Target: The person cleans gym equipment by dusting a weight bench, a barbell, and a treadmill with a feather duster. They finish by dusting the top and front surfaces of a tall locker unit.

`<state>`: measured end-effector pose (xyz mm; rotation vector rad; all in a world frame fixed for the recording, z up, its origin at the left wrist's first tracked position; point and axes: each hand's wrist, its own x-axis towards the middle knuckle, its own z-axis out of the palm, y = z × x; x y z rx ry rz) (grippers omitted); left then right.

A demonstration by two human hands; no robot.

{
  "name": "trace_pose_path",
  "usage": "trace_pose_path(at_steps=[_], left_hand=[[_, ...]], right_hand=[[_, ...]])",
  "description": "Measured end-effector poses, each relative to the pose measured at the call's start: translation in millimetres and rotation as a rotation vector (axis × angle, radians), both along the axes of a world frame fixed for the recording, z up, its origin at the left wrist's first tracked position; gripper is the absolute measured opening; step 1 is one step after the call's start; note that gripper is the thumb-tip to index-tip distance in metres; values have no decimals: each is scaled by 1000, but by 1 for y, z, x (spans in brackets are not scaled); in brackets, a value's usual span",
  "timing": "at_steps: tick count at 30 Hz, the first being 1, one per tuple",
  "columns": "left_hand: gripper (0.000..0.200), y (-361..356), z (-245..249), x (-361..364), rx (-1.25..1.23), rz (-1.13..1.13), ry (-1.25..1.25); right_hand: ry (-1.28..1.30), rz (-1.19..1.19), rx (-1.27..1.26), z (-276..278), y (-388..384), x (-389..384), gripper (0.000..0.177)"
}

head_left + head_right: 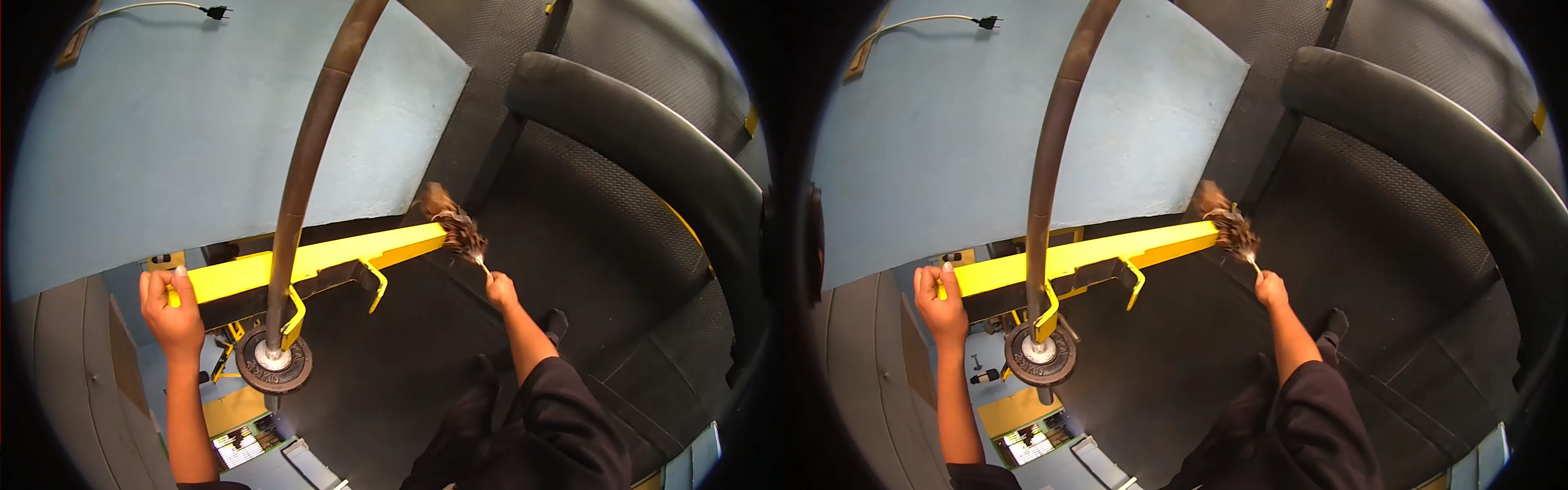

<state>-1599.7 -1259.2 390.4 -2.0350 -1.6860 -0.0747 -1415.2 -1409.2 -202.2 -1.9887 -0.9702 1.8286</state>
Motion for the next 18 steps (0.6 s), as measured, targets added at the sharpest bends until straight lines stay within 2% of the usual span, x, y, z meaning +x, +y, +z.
trace_pose_path(at_steps=[1,3,8,12,13,15,16,18], left_hand=[[26,0,1,0,-1,11,-14],[26,0,1,-1,2,-19,-25],[23,-1,0,3,37,-11,-116],[24,-1,2,3,77,-19,-76],[24,-1,2,1,93,-29,-82],[23,-1,3,-2,109,-65,-85],[24,-1,2,-5,118,-57,-86],[26,-2,1,-8,150,-60,-74]], right_hand=[[-93,-36,-65,-19,-15,-6,34],[-79,-109,-65,6,-29,0,34],[-165,-60,-208,49,-84,-5,39],[-195,244,-359,64,-104,-5,39],[-209,256,-341,67,-98,-9,39],[-114,161,111,72,-93,-24,36],[-124,174,134,76,-82,-27,36],[29,213,235,118,-55,-32,31]])
